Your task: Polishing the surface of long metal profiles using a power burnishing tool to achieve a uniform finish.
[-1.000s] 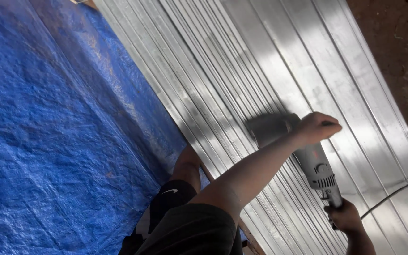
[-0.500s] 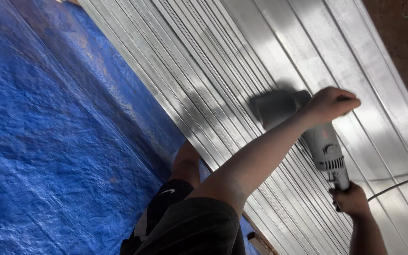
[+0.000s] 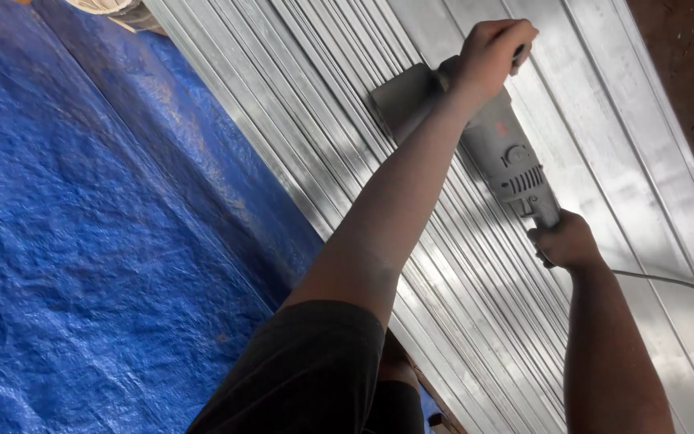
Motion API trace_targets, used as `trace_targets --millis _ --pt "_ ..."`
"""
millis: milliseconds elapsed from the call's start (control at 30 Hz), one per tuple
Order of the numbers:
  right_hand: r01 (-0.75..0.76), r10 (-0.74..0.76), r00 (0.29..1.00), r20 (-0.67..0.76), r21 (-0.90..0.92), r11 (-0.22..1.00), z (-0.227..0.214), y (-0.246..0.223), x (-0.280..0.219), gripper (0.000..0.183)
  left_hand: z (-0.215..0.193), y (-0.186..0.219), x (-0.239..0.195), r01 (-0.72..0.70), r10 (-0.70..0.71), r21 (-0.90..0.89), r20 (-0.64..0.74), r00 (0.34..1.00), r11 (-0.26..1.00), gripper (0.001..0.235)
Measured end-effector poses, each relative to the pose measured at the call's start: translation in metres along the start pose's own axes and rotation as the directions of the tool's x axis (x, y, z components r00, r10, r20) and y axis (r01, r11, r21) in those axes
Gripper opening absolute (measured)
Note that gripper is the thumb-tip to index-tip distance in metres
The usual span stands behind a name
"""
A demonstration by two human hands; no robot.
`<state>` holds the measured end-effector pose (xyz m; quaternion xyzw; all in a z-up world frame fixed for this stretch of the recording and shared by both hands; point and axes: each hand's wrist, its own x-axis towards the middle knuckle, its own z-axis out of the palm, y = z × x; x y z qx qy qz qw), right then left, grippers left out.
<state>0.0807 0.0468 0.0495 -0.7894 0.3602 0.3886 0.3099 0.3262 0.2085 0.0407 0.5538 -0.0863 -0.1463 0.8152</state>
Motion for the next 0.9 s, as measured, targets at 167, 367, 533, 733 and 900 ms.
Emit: trace_targets --millis 167,367,533,733,900 --pt "-0.012 0.01 0.999 0.034 0.071 0.997 0.004 -0.034 0.01 0.016 -0.028 0.01 0.016 0.004 -0.004 0.005 -0.028 1.0 1.0 0.038" --pt "-0.01 0.006 0.998 0.055 0.062 0.998 0.007 -0.001 0.007 0.018 -0.016 -0.006 -0.011 0.004 -0.007 0.09 0.025 1.0 0.996 0.037" --pt "-0.083 0.08 0.996 0.045 0.055 0.995 0.013 0.058 -0.014 0.019 0.027 -0.027 -0.059 0.074 -0.081 0.201 0.028 0.996 0.977 0.041" --pt "-0.142 0.139 0.989 0.05 0.059 0.988 0.021 0.174 -0.045 0.032 0.104 -0.04 -0.131 0.239 -0.255 0.177 0.073 0.964 0.955 0.042" --pt "-0.225 0.219 0.974 0.057 0.158 0.961 0.029 0.267 -0.076 0.027 0.165 -0.071 -0.194 0.404 -0.436 0.236 0.103 0.894 0.884 0.039"
